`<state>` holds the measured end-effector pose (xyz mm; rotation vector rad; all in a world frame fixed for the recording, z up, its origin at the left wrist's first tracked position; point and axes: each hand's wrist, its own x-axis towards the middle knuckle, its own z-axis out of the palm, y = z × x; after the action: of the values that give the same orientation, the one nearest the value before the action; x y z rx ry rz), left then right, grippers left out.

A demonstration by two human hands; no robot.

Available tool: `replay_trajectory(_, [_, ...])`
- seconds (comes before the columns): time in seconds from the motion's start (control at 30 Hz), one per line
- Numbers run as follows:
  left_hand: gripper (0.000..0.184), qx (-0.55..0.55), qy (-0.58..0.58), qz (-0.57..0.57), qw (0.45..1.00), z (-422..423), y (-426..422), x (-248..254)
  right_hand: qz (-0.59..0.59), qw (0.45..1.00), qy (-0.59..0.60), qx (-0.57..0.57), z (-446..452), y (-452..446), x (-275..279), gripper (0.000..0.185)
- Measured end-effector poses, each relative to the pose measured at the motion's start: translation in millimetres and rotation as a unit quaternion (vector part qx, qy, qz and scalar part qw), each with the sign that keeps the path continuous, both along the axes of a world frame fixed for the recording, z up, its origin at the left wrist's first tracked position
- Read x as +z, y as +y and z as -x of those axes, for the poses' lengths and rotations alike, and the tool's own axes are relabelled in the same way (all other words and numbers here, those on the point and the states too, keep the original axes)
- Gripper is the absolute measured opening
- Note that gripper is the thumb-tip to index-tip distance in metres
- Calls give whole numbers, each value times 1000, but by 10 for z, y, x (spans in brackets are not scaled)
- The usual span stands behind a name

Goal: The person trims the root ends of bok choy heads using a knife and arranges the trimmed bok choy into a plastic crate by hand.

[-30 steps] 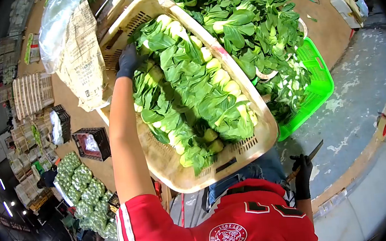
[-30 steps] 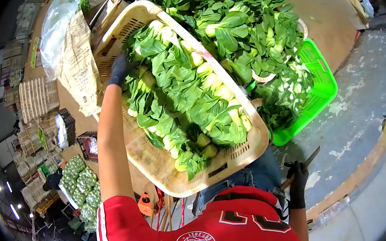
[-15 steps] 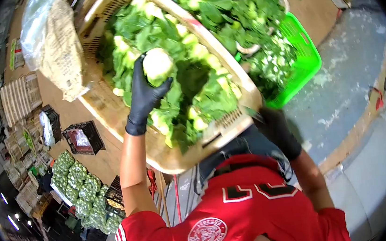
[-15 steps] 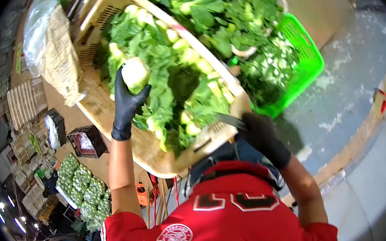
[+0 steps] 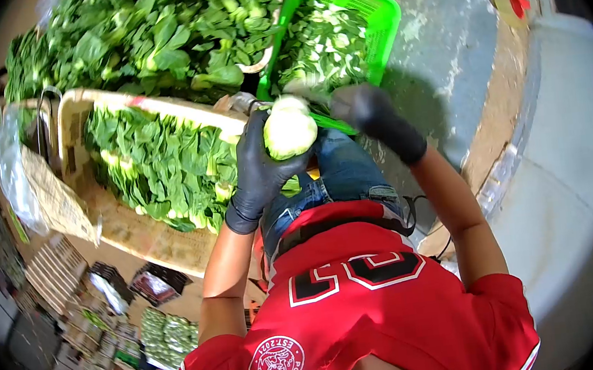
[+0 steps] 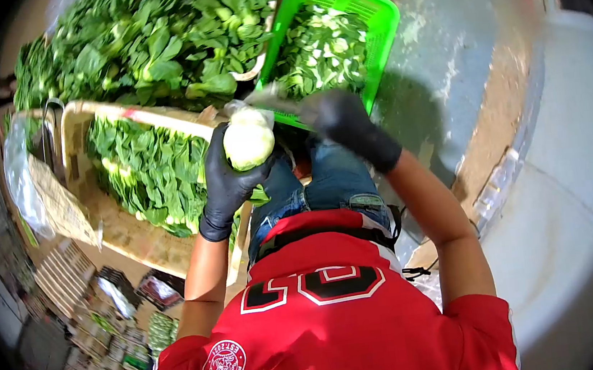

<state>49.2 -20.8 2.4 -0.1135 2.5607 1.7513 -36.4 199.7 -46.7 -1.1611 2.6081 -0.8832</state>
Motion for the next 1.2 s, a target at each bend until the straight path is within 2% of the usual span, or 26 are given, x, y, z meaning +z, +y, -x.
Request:
replay_trajectory(0.03, [65, -19, 3, -6, 1000, 40, 71, -11, -9, 1000, 10, -2, 55, 326, -367, 17])
replay_trajectory(0.1, [68, -38, -53, -149, 987, 220, 233, 80, -109, 957, -207, -169, 43, 618, -347, 13])
replay_trajectory(0.13, [70, -41, -86, -220, 971, 259, 311, 112, -156, 904, -316, -242, 3, 710, -304, 15])
replay_trajectory(0.2, [67, -69, -185, -289, 937, 314, 350, -9, 139, 895, -359, -225, -74, 586, 101, 20])
replay_trajectory(0.23, [66, -78, -215, -323, 918, 357, 382, -43, 284, 863, -362, -208, -39, 495, 293, 24])
replay_trajectory(0.3, [64, -100, -226, -341, 907, 363, 407, -172, 213, 908, -321, -165, 16, 401, 464, 41])
replay_trajectory(0.33, [65, -88, -270, -419, 863, 363, 403, -227, 209, 936, -252, -132, 55, 343, 489, 38])
replay_trajectory(0.4, [71, -21, -338, -550, 763, 317, 390, -276, 172, 940, -244, -165, 141, 336, 447, 36])
replay_trajectory(0.43, [69, 15, -351, -576, 738, 322, 344, -311, 153, 943, -239, -175, 210, 318, 408, 36])
replay_trajectory(0.47, [67, 29, -331, -609, 720, 337, 291, -338, 227, 925, -244, -182, 233, 335, 285, 30])
replay_trajectory(0.5, [66, 44, -306, -640, 704, 367, 219, -378, 169, 957, -125, -200, 255, 377, 237, 22])
replay_trajectory(0.53, [60, 83, -252, -661, 702, 374, 118, -522, 79, 965, -109, -223, 294, 474, 130, 18])
replay_trajectory(0.57, [58, 161, -223, -656, 703, 418, -36, -582, 205, 906, -236, -285, 253, 521, -47, 15])
replay_trajectory(0.6, [60, 189, -192, -652, 709, 530, -260, -588, 96, 940, -171, -281, 255, 574, -29, 13])
replay_trajectory(0.67, [64, 229, -105, -634, 731, 838, -952, -540, 53, 948, -161, -268, 234, 604, -77, 11])
replay_trajectory(0.7, [67, 237, -57, -620, 746, 988, -1339, -456, 2, 967, -98, -234, 264, 663, -257, 11])
replay_trajectory(0.77, [72, 375, -7, -587, 717, 1106, -2077, -228, 6, 964, -126, -235, 217, 582, -364, 11])
replay_trajectory(0.8, [76, 332, 68, -515, 787, 1011, -2452, -361, -21, 943, -198, -268, 171, 476, -346, 11])
replay_trajectory(0.83, [67, 351, 112, -340, 865, 765, -2689, -475, -54, 915, -264, -301, 157, 383, -304, 12])
replay_trajectory(0.87, [58, 389, 141, -146, 899, 521, -2926, -586, -67, 927, -241, -281, 142, 366, -393, 12])
replay_trajectory(0.9, [48, 454, 117, -151, 870, 257, -3057, -549, -78, 936, -218, -263, 125, 412, -596, 13])
replay_trajectory(0.93, [41, 491, 108, -73, 861, -69, -3280, -734, -73, 950, -177, -248, 116, 533, -876, 13])
replay_trajectory(0.97, [35, 522, 96, 4, 848, -431, -3528, -1057, -62, 939, -213, -262, 110, 542, -953, 12])
replay_trajectory(1.03, [36, 512, -8, 208, 834, -1079, -4113, -1639, -84, 939, -202, -265, 74, 430, -913, 17])
replay_trajectory(1.1, [36, 476, -54, 317, 819, -1274, -4408, -1799, -121, 929, -182, -298, 16, 248, -836, 21])
replay_trajectory(1.2, [31, 299, -43, 449, 841, -1116, -4769, -2012, -144, 908, -215, -330, -83, -53, -709, 27])
